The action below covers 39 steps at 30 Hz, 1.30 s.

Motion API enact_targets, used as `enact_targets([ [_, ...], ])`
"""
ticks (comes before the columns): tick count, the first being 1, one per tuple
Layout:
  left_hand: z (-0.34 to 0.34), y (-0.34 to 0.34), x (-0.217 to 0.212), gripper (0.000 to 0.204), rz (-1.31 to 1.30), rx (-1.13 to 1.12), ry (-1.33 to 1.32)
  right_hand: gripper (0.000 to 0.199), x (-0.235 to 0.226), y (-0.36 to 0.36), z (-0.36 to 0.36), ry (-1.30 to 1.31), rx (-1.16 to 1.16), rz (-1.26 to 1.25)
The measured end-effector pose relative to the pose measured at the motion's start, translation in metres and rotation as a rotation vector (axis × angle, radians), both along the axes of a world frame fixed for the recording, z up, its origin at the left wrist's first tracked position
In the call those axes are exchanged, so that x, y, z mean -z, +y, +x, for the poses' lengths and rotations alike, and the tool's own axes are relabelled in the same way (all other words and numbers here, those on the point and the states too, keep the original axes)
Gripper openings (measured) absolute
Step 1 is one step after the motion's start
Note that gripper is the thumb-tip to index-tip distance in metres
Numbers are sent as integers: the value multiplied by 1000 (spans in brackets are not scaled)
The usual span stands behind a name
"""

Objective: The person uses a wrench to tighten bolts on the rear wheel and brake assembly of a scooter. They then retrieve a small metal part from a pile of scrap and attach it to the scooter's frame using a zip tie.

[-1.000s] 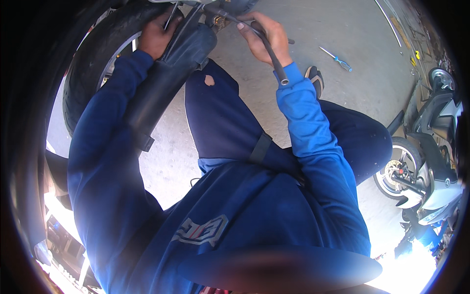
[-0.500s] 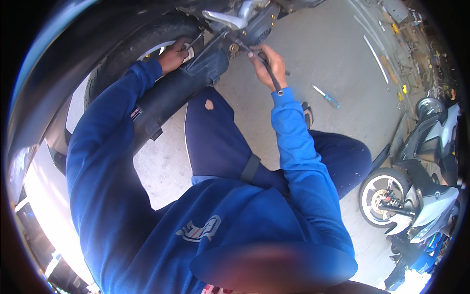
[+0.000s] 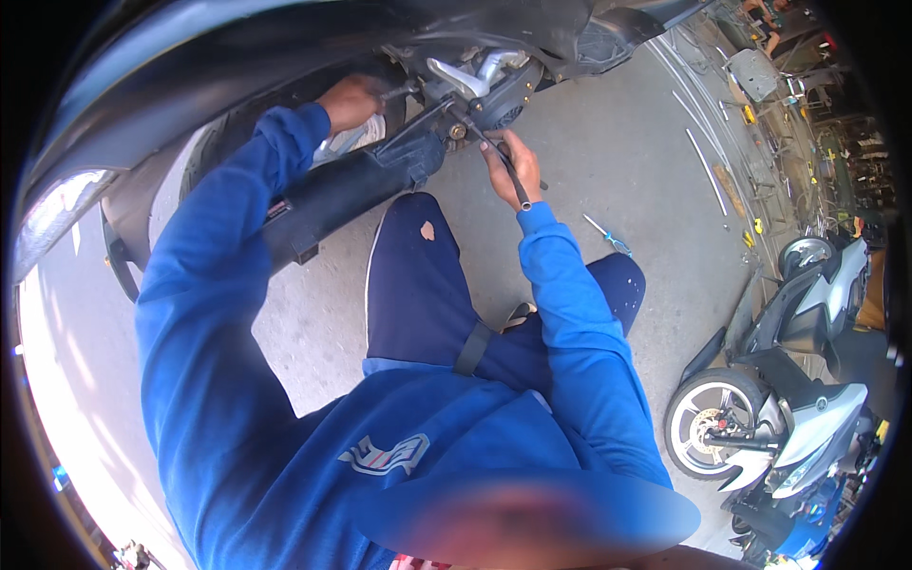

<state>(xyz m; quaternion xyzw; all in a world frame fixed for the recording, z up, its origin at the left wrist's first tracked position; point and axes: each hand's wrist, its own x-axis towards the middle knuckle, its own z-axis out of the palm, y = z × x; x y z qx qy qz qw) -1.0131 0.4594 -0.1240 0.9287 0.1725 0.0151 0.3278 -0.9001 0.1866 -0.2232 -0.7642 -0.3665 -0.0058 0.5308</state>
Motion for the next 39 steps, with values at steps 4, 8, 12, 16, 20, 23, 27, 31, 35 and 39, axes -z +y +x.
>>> enact_targets([
  [4,-3,0,1,26,304,70,-67,16,-1,-3,3,-26,-40,-29],
  [8,4,-9,0,23,408,-2,-113,15,-2,-3,9,7,-82,5],
  [12,12,-17,-1,22,415,-47,-142,14,-6,-4,21,28,-125,-13],
  [16,21,-25,-4,25,430,-126,-112,15,-7,-3,32,74,-164,-12],
  [20,30,-37,-10,29,426,-301,-88,17,-7,-4,36,97,-192,4],
  [23,28,-38,-12,32,355,-267,-68,17,-7,-5,37,42,-172,-2],
  [27,22,-28,-9,38,353,-121,-89,14,-6,-6,36,18,-154,-81],
  [31,29,-15,-7,34,326,-132,-1,14,-4,-6,36,149,-192,-23],
  [35,39,-15,-2,31,382,-107,-52,12,-3,-5,38,70,-155,-97],
  [39,36,-18,2,28,336,-9,-129,14,-5,-4,30,31,-125,-46],
])
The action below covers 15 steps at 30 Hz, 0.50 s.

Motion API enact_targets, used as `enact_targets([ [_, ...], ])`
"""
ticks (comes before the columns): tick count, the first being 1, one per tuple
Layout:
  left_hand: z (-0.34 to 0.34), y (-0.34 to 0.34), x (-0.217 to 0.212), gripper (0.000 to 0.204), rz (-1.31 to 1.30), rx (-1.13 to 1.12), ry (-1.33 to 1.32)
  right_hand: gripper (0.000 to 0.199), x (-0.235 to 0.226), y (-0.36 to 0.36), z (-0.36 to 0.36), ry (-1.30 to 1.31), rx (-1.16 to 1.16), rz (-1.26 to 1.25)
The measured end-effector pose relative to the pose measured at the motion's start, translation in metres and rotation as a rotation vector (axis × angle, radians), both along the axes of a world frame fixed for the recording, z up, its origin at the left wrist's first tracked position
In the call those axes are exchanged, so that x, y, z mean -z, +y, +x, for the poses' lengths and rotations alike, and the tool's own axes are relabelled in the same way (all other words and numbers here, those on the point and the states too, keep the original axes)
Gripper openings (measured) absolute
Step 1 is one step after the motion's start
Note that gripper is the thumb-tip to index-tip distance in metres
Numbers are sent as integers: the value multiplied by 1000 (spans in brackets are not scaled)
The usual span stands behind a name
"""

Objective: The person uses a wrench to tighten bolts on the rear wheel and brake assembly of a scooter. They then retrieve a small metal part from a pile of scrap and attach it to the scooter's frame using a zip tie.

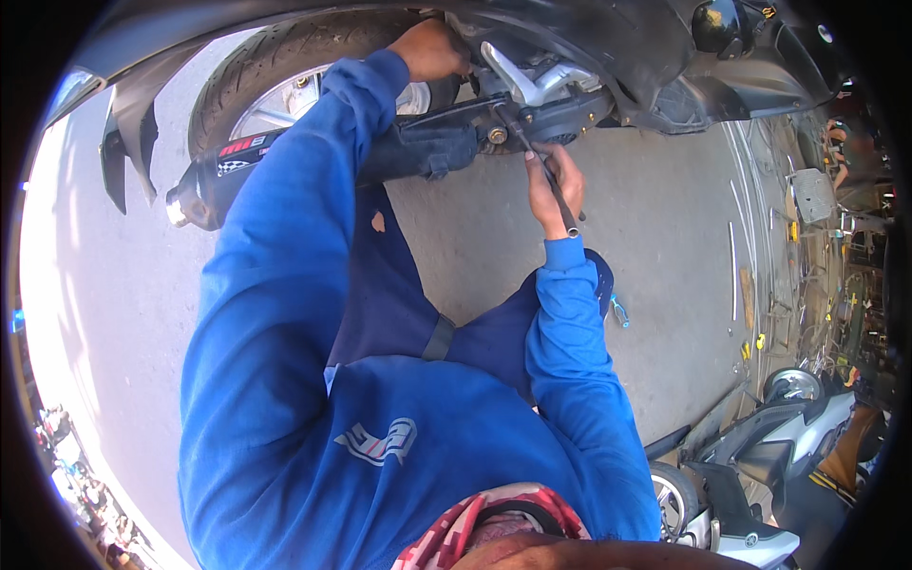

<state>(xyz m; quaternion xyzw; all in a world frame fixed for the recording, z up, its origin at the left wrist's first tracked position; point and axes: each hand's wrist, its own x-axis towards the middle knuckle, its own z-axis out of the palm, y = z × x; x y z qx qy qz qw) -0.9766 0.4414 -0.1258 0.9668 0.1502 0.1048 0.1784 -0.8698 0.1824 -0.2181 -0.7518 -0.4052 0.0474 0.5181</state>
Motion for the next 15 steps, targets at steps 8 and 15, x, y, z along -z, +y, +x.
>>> enact_targets([
  [8,-4,4,6,31,-30,1,-34,11,4,4,-26,-20,66,-27],
  [15,-9,20,32,36,-47,-13,173,16,14,5,-23,62,88,-4],
])
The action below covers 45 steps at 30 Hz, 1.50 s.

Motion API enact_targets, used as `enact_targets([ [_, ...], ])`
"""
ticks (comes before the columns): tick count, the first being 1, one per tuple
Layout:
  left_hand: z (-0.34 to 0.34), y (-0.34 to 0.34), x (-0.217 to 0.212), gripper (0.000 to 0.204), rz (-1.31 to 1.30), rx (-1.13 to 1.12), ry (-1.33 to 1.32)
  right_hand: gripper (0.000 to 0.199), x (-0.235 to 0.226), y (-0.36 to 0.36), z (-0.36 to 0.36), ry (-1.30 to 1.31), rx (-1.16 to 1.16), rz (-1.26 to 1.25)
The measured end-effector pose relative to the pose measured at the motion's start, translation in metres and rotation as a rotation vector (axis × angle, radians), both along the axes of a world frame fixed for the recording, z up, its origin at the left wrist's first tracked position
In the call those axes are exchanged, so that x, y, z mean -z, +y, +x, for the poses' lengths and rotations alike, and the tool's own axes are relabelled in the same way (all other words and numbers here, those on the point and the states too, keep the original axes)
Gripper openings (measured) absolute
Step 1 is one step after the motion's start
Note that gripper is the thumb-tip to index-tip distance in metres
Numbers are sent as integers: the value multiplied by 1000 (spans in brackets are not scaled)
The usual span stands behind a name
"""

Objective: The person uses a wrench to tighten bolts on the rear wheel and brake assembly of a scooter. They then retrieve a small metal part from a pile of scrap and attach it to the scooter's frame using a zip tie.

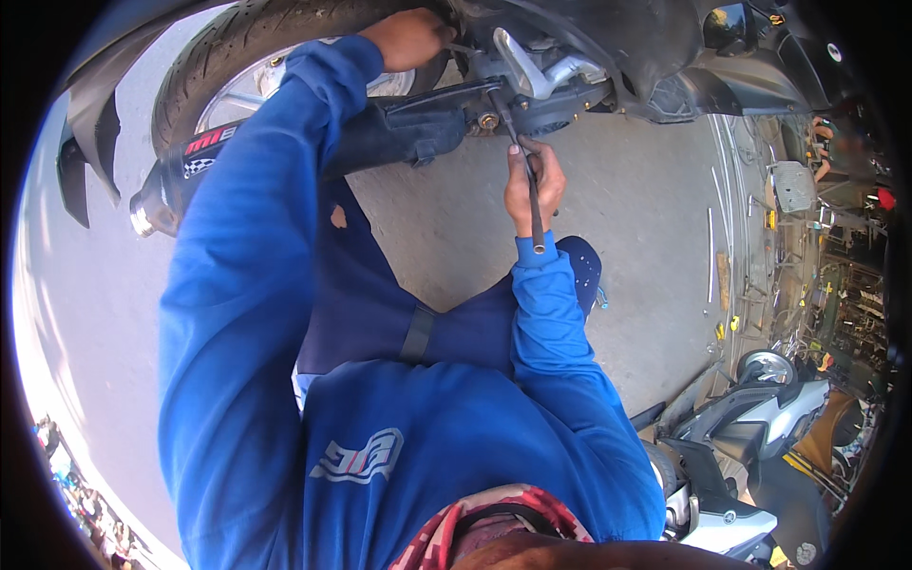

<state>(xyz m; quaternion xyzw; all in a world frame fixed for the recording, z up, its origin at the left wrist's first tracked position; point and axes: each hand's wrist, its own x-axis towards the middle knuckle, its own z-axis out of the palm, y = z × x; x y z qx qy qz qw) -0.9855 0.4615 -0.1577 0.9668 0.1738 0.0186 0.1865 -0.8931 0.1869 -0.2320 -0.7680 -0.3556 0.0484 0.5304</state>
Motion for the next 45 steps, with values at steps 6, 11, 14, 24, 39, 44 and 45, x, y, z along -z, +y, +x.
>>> enact_targets([
  [6,-22,-2,5,56,174,62,146,17,4,6,-3,66,25,115],
  [11,-36,6,14,75,-217,-143,355,15,3,6,-1,115,13,92],
  [14,-32,16,22,75,-176,-22,364,15,4,5,0,97,-4,116],
  [24,-27,16,47,70,-312,-64,436,15,8,6,1,52,42,96],
  [39,-77,8,11,30,18,81,29,13,12,2,13,37,-14,113],
  [44,-66,-24,-6,26,160,-27,-39,15,19,1,20,-26,-44,135],
  [45,-64,-28,-8,25,166,-24,-65,15,20,1,20,-10,-44,126],
])
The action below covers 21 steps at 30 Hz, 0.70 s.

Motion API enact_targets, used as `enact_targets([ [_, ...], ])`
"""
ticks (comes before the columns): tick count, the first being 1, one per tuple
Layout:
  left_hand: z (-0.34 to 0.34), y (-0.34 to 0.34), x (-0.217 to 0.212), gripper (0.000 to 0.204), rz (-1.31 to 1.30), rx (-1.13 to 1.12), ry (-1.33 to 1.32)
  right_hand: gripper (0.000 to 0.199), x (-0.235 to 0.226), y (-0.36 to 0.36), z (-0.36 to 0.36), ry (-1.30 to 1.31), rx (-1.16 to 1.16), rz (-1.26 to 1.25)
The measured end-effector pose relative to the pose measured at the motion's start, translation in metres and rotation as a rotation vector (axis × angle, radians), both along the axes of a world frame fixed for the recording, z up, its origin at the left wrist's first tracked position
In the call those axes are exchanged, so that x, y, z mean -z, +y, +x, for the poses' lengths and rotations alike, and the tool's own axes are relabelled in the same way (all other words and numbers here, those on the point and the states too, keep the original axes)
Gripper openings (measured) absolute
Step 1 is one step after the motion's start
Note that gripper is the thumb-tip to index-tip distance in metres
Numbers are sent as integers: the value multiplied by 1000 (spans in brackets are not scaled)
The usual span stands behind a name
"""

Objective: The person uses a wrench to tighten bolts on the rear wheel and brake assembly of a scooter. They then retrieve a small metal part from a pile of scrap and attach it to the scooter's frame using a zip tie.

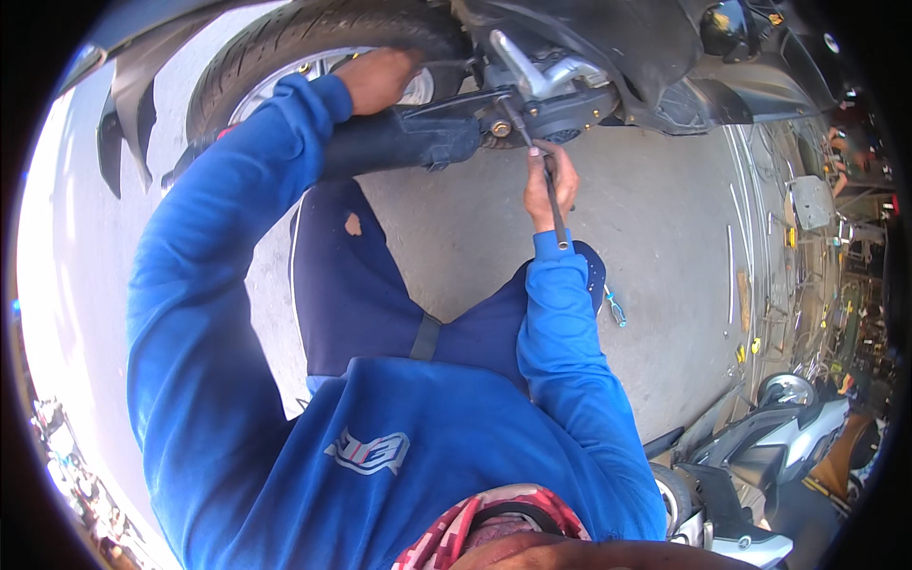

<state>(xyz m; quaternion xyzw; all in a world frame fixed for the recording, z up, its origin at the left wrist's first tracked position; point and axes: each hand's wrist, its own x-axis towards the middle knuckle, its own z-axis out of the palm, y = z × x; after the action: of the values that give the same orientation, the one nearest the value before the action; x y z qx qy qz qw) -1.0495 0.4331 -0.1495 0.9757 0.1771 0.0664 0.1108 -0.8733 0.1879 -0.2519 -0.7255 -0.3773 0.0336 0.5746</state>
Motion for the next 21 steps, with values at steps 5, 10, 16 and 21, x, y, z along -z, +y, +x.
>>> enact_targets([
  [5,11,-5,-3,21,57,42,-101,17,1,0,1,-10,-18,4],
  [10,12,-3,-7,22,36,10,-170,17,-1,-1,1,25,-18,-27],
  [16,16,5,-7,24,110,78,-135,17,-1,0,0,11,-23,4],
  [21,34,16,-10,24,133,149,-62,16,-1,0,1,-11,-15,-10],
])
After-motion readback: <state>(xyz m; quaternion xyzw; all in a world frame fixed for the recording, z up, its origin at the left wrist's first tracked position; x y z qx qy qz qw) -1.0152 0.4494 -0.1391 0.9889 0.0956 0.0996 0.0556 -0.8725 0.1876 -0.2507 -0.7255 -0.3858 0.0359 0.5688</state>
